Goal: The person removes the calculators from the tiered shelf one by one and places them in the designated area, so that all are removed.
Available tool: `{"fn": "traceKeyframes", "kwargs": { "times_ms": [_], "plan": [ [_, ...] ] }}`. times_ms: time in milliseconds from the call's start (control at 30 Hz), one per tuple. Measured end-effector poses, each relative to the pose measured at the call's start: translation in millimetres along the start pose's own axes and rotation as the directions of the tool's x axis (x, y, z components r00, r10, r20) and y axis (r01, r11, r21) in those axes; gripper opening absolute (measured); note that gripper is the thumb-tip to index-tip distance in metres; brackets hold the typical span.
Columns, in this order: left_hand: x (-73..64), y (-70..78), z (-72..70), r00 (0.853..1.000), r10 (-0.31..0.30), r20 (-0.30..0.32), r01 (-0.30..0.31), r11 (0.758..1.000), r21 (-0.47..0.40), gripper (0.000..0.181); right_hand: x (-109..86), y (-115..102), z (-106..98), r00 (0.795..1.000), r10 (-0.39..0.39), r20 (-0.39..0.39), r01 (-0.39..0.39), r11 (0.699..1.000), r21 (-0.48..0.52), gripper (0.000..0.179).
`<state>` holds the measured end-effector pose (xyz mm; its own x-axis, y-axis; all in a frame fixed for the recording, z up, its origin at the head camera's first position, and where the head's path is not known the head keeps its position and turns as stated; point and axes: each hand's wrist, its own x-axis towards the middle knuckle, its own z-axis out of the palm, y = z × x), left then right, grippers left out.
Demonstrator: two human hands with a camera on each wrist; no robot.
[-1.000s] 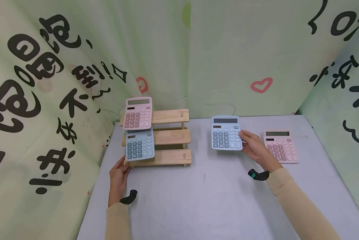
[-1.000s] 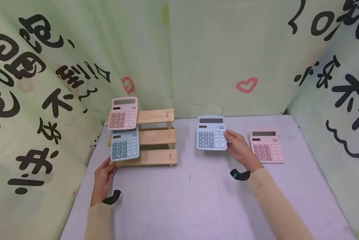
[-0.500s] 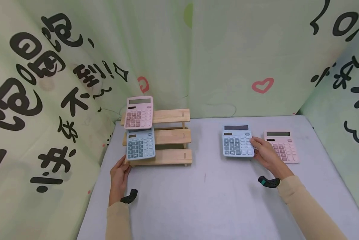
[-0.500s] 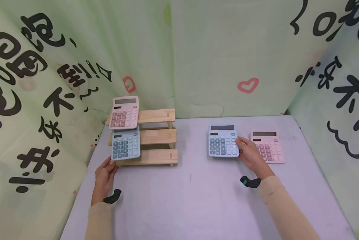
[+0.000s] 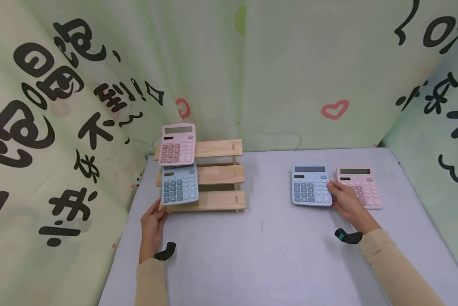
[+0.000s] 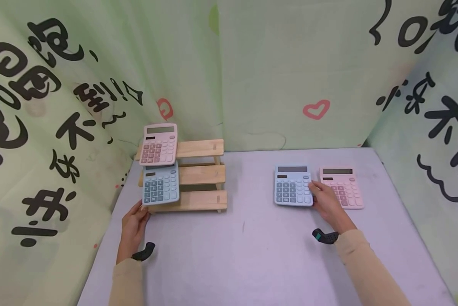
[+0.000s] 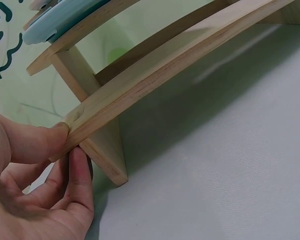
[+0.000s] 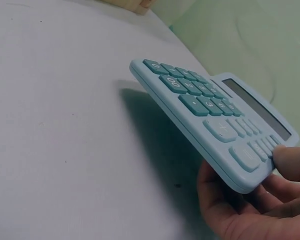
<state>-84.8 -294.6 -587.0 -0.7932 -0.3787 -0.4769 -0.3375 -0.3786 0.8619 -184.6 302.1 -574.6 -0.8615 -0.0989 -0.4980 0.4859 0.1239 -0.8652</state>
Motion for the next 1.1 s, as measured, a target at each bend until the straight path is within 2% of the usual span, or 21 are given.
{"fn": "traceKeyframes", "kwargs": {
  "times_ms": [167,667,1100],
  "plan": [
    [0.2,-1.1,-0.9,1.0,0.005,0.007,-0.005,1.0,-0.015,0.055,0.9,0.6,0.2,0.999,0.022,-0.025,-0.023,0.999,-0.03,0.07],
    [-0.8,0.7,-1.5,1.0,-0.018,0.013,0.018,1.0,-0.013,0.056,-2.0,-6.2,4.3,0.995,0.014,-0.096,-0.029,0.986,-0.164,0.069],
    [-0.3,0.5,-1.4,1.0,-0.01,0.004,0.01,1.0,-0.019,0.054,1.4,-6.1,10.0,0.979,-0.013,-0.202,-0.034,0.974,-0.226,0.068]
  ]
}}
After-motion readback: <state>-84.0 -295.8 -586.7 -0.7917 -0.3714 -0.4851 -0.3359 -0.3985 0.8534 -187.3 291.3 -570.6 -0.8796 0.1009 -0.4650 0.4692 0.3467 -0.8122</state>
